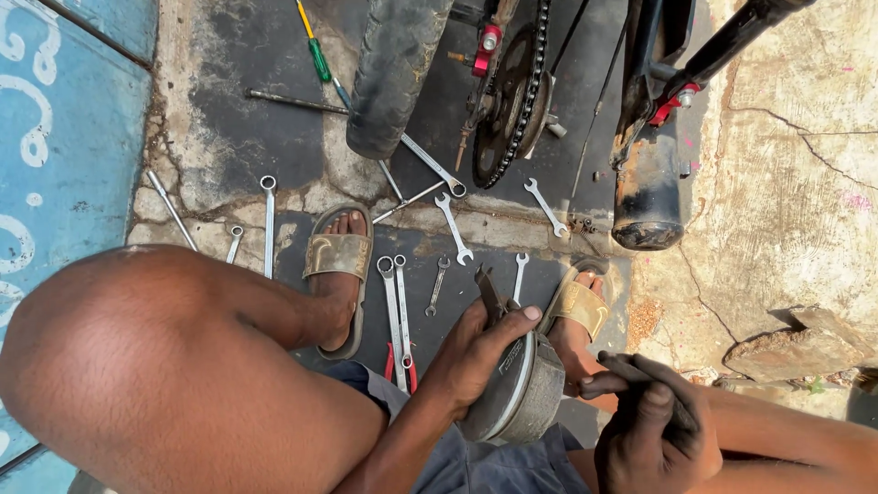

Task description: Servicing and reassembling a motorcycle drum brake assembly.

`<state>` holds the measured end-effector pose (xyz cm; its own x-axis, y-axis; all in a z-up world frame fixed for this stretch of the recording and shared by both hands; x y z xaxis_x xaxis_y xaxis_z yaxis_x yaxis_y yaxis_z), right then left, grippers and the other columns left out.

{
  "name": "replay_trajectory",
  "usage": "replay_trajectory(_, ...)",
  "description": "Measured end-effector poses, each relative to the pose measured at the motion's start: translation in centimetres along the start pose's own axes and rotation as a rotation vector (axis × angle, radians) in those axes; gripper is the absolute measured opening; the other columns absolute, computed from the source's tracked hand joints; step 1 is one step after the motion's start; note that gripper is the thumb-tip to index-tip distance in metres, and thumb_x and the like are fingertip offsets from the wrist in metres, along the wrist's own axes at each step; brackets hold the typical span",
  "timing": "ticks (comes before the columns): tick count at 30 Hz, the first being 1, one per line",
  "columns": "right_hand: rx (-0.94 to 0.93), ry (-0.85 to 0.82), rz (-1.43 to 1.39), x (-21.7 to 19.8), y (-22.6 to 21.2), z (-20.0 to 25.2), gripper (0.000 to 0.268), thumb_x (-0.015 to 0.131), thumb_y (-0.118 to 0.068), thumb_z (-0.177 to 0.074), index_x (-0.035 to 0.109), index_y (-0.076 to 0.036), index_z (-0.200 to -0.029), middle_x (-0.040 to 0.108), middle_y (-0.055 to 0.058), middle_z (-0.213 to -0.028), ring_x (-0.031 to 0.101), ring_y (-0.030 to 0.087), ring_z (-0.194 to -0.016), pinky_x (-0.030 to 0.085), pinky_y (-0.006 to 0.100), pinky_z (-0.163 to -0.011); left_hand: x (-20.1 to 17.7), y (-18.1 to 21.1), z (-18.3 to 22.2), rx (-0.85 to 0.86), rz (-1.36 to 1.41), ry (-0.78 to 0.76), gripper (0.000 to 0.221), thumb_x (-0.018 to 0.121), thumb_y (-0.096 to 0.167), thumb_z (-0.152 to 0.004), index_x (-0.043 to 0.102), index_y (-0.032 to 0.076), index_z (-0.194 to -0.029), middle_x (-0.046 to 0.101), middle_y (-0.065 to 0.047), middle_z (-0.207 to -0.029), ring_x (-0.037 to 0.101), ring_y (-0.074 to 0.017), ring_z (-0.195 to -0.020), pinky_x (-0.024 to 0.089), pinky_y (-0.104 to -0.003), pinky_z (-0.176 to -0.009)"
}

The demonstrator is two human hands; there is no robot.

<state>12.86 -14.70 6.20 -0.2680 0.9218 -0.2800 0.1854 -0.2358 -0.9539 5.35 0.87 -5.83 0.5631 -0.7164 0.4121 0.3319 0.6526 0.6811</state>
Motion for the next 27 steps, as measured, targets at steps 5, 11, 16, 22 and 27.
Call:
replay_trajectory(5, 0.221, 0.091, -0.176, 0.6, 1.1, -1.0, 0.029, 0.053, -0.007, -0.109, 0.053, 0.017, -0.126, 0.069, 0.031, -0.107, 0.073, 0.033, -0.086, 0.063, 0.042, -0.08, 0.8, 1.8, 0.9, -0.003, 0.11, -0.05, 0.048, 0.065, 0.056, -0.085, 0.058, 0.008, -0.089, 0.053, 0.001, -0.075, 0.052, -0.0126, -0.076, 0.045, -0.033, -0.074)
replay_trajectory(11, 0.299, 0.101, -0.155, 0.4, 1.4, -0.6, 0.027, 0.058, 0.0, -0.104, 0.055, 0.018, -0.124, 0.068, 0.032, -0.106, 0.072, 0.033, -0.091, 0.062, 0.044, -0.085, 1.3, 4.3, 3.6, 0.033, 0.041, -0.042, 0.053, 0.066, 0.06, -0.085, 0.059, 0.007, -0.092, 0.047, 0.001, -0.075, 0.048, -0.0121, -0.078, 0.04, -0.031, -0.077)
replay_trajectory(16, 0.226, 0.106, -0.125, -3.0, 3.9, 0.9, 0.025, 0.057, 0.001, -0.105, 0.054, 0.02, -0.121, 0.068, 0.034, -0.111, 0.074, 0.036, -0.1, 0.062, 0.046, -0.095, 1.5, 6.0, 5.6, -0.043, 0.023, -0.021, 0.058, 0.066, 0.064, -0.078, 0.06, 0.01, -0.1, 0.047, 0.001, -0.074, 0.048, -0.0113, -0.075, 0.039, -0.031, -0.073)
replay_trajectory(22, 0.045, -0.296, -0.067, -4.7, 5.8, 2.4, 0.025, 0.047, -0.011, -0.11, 0.054, 0.0, -0.131, 0.066, 0.025, -0.13, 0.066, 0.036, -0.128, 0.055, 0.049, -0.107, 0.9, 4.8, 4.7, 0.011, 0.0, 0.016, 0.063, 0.069, 0.065, -0.079, 0.058, 0.005, -0.098, 0.046, 0.003, -0.071, 0.045, -0.0098, -0.069, 0.037, -0.027, -0.064)
replay_trajectory(27, -0.616, -0.318, 0.51, 1.5, -1.1, 3.9, 0.012, 0.064, -0.022, -0.1, 0.064, -0.02, -0.111, 0.071, -0.001, -0.121, 0.062, 0.024, -0.132, 0.051, 0.043, -0.113, 0.3, 4.3, 4.0, 0.079, -0.037, 0.067, 0.066, 0.075, 0.062, -0.079, 0.057, 0.001, -0.097, 0.047, 0.0, -0.07, 0.047, -0.0095, -0.067, 0.04, -0.026, -0.058)
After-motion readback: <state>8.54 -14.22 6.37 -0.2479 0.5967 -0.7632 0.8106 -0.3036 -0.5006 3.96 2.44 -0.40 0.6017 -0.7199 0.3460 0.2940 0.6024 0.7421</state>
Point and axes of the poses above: each hand's wrist, its own z-axis away from the middle knuckle, its own x-axis out of the palm, y = z × x, the point moved 7 cm from there along -z, towards the middle knuckle
